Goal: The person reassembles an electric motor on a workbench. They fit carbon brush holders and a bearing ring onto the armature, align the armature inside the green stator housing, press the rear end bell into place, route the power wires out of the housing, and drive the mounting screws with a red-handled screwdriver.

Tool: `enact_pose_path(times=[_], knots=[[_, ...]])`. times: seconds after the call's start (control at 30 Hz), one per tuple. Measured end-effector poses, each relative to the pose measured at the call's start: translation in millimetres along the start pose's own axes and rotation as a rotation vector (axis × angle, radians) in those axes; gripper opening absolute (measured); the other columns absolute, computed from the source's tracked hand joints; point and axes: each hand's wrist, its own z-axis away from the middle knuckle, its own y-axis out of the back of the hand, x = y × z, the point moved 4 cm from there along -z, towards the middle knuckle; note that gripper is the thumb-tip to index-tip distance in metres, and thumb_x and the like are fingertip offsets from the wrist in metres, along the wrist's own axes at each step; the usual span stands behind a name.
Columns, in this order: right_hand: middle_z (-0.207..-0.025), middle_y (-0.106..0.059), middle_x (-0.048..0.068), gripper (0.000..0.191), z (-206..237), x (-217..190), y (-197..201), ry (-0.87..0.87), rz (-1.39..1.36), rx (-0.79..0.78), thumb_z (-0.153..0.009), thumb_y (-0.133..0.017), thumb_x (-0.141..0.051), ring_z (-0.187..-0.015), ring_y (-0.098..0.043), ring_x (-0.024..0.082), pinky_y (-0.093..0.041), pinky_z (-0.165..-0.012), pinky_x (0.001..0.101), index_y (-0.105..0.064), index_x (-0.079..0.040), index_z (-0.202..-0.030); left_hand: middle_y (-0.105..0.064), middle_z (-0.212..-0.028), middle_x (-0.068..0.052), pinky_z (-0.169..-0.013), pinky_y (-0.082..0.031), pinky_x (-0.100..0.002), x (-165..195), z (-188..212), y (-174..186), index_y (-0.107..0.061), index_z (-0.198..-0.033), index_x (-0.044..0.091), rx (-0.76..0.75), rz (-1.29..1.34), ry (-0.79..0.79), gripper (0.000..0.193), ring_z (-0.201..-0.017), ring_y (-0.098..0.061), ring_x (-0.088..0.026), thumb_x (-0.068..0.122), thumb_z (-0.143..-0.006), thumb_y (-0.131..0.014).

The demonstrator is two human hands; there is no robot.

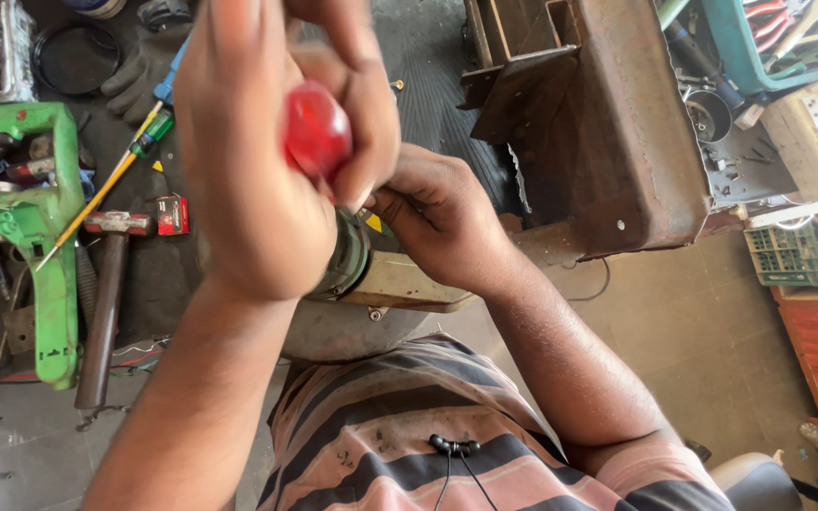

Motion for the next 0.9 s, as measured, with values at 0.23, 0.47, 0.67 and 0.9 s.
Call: enact_pose_path(times=[0.23, 0.47, 0.67, 0.9], knots=[[-0.11, -0.069, 0.01, 0.018, -4, -1, 0, -0.01, 0.065, -0.035, -0.102, -0.068, -0.001, -0.103, -0.071, 0.022, -0.057, -0.092, 0.0321, -0.067, -0.004, -0.12, -0.06, -0.087, -0.01, -0.057, -0.036, -0.02, 15, 8, -15, -0.058, -0.112, -0.002, 0.21, -0.365, -0.335, 0.037, -0.058, -0.047, -0.008, 0.035, -0.114, -0.055], [-0.112, -0.07, 0.01, 0.023, -5, -1, -3, -0.012, 0.081, -0.003, -0.098, -0.068, 0.003, -0.107, -0.071, 0.019, -0.057, -0.091, 0.0313, -0.066, -0.004, -0.12, -0.06, -0.092, -0.009, -0.056, -0.037, -0.02, 5, -7, -6, -0.056, -0.113, -0.001, 0.063, -0.04, -0.11, 0.034, -0.059, -0.047, -0.007, 0.033, -0.114, -0.055], [-0.108, -0.068, 0.006, 0.02, -3, 10, -7, -0.139, -0.027, 0.083, -0.098, -0.068, 0.005, -0.102, -0.068, 0.01, -0.061, -0.09, 0.0278, -0.062, -0.003, -0.116, -0.059, -0.096, -0.008, -0.056, -0.038, -0.019, 15, 11, -21, -0.054, -0.115, 0.0, 0.212, -0.431, -0.403, 0.031, -0.06, -0.048, -0.007, 0.03, -0.114, -0.056], [-0.11, -0.07, 0.003, 0.032, -2, 15, -6, -0.149, 0.009, 0.121, -0.091, -0.083, -0.005, -0.104, -0.068, 0.01, -0.059, -0.094, 0.0287, -0.063, -0.002, -0.117, -0.059, -0.1, -0.007, -0.055, -0.039, -0.019, 9, -10, -15, -0.052, -0.117, 0.0, -0.022, 0.05, -0.046, 0.028, -0.061, -0.049, -0.006, 0.028, -0.114, -0.056]])
